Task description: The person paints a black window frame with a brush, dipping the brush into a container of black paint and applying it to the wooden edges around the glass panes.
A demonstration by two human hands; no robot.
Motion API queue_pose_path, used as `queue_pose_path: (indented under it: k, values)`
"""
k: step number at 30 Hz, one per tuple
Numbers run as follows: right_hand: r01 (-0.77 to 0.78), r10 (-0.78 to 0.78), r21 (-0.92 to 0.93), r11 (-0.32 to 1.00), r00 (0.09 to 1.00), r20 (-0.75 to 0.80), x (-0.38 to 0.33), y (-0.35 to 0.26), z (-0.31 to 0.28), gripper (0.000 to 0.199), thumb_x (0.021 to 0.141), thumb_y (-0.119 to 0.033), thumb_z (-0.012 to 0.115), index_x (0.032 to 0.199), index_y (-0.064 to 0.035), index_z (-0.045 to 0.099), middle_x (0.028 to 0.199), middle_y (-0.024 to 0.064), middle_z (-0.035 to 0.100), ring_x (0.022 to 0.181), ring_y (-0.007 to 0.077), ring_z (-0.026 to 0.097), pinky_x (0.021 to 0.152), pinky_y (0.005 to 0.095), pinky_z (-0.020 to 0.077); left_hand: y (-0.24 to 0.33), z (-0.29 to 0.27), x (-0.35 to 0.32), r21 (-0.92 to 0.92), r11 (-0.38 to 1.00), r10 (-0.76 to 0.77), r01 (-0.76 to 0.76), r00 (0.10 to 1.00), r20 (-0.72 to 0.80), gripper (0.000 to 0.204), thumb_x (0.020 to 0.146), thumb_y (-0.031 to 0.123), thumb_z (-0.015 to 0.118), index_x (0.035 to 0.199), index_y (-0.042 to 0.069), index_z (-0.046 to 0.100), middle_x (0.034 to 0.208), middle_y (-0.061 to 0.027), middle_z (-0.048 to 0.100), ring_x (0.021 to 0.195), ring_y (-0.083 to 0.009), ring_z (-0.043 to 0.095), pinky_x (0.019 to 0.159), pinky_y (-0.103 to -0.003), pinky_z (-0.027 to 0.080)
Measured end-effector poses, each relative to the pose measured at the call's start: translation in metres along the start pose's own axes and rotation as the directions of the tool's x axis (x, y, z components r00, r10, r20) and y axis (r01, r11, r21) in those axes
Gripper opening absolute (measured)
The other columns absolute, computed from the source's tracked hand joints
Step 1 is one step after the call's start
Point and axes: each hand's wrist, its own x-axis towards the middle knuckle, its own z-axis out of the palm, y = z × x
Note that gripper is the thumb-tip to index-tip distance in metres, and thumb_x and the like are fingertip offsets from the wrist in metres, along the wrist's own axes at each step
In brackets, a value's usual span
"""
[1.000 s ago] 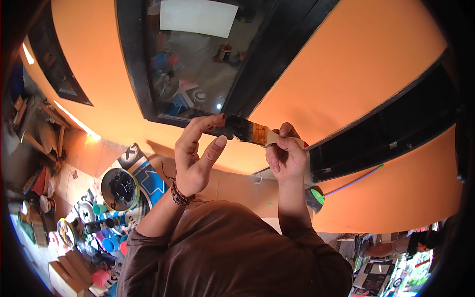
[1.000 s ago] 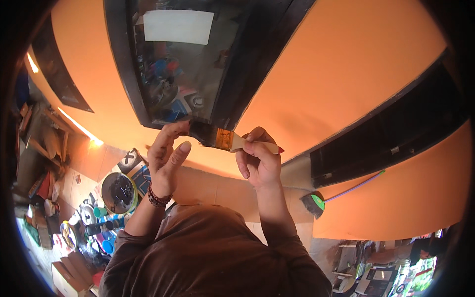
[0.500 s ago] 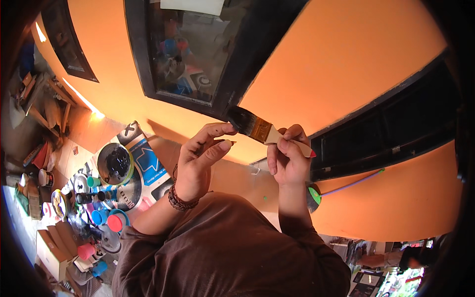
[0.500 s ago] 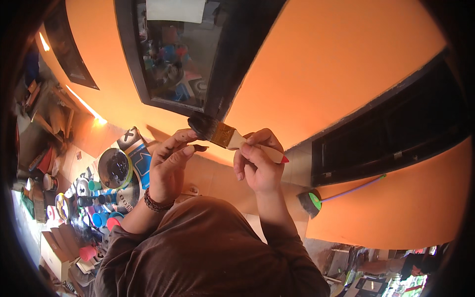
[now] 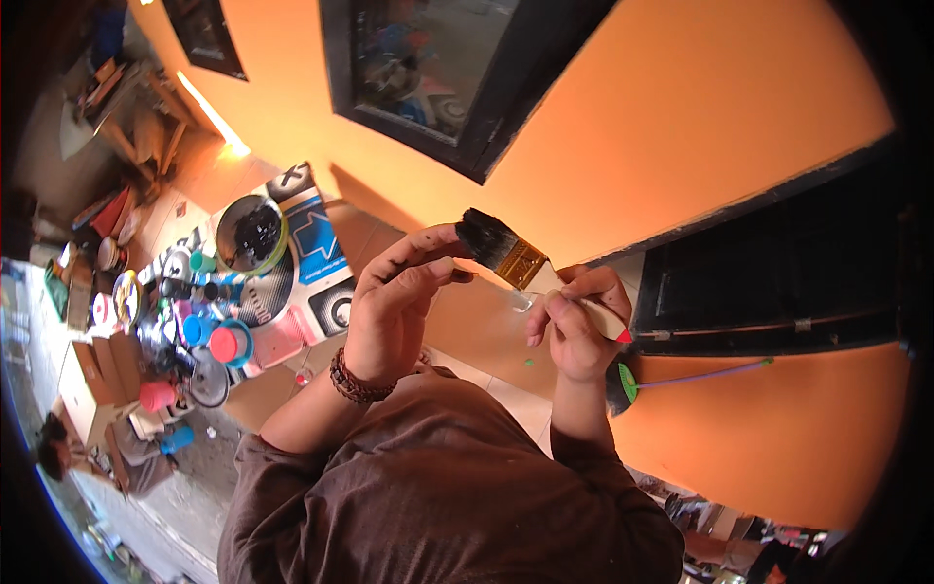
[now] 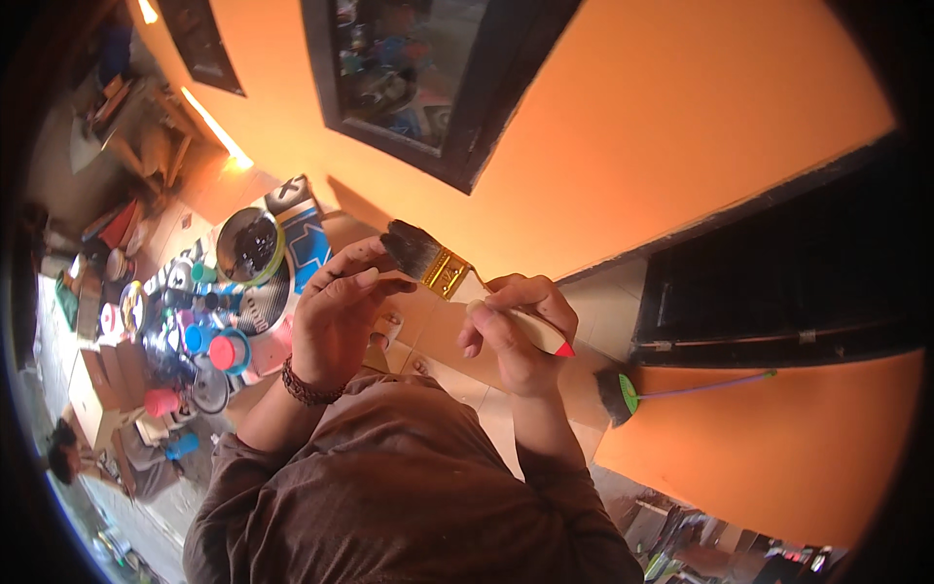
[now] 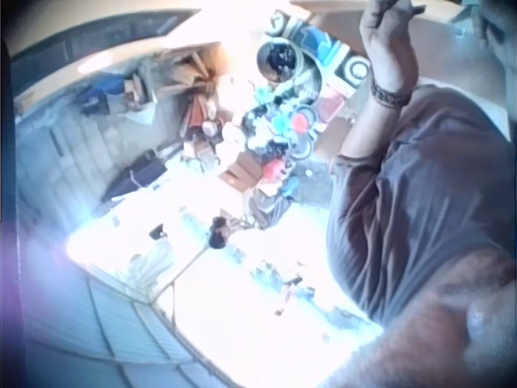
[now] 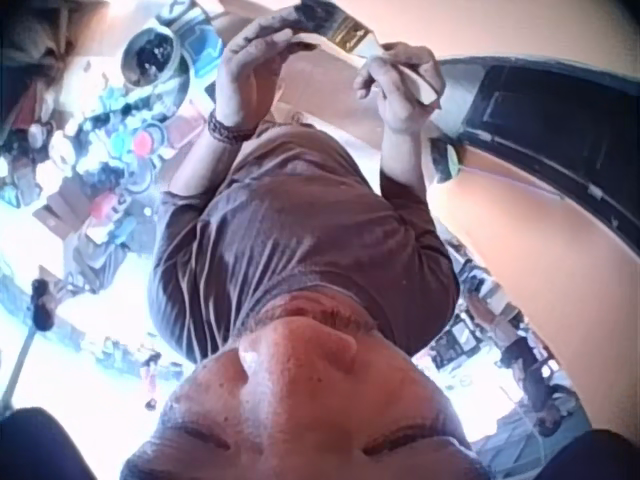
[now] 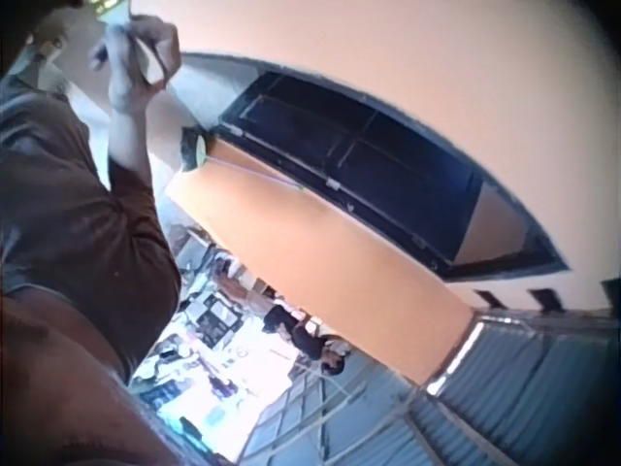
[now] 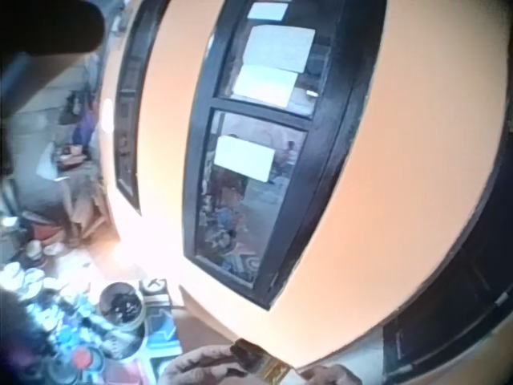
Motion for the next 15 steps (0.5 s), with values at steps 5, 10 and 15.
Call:
queue_pose_path:
  k: [5,10,15]
  values:
    - [0.04,-0.021,-0.158,0.987,0.993,0.118,-0.009,0.01,0.007,0.011,0.085,0.004,0.055,0.093,0.0007,0.049,0.075,0.0164,0.054,0.05,0.0189,0.057,0.04,0.0281,0.0461,0.008,-0.006,-0.021,-0.057,0.998,0.008,-0.01,0.999,-0.037,0.032,0.088,0.011,0.056,0.117,-0.003,0.058,0.117,-0.01,0.06,0.108,-0.0238,0.059,0.096,-0.043,0.046]
    - [0.02,-0.011,-0.072,0.997,0.992,0.129,-0.009,0.015,0.028,0.015,0.085,0.009,0.059,0.096,0.0021,0.052,0.072,0.0127,0.059,0.057,0.016,0.062,0.047,0.0261,0.0508,0.016,-0.029,-0.03,-0.096,0.995,0.037,-0.042,0.998,-0.054,0.031,0.088,0.011,0.056,0.117,-0.003,0.059,0.117,-0.0114,0.061,0.11,-0.0233,0.058,0.096,-0.041,0.045]
    - [0.015,-0.001,-0.097,0.995,0.989,0.148,0.006,0.031,0.04,0.02,0.085,0.006,0.061,0.103,0.0019,0.053,0.083,0.017,0.063,0.058,0.0176,0.063,0.048,0.0262,0.0524,0.039,-0.054,-0.032,-0.087,0.994,0.061,-0.07,0.992,-0.108,0.031,0.09,0.013,0.056,0.116,-0.003,0.06,0.116,-0.014,0.063,0.11,-0.0232,0.059,0.094,-0.038,0.046]
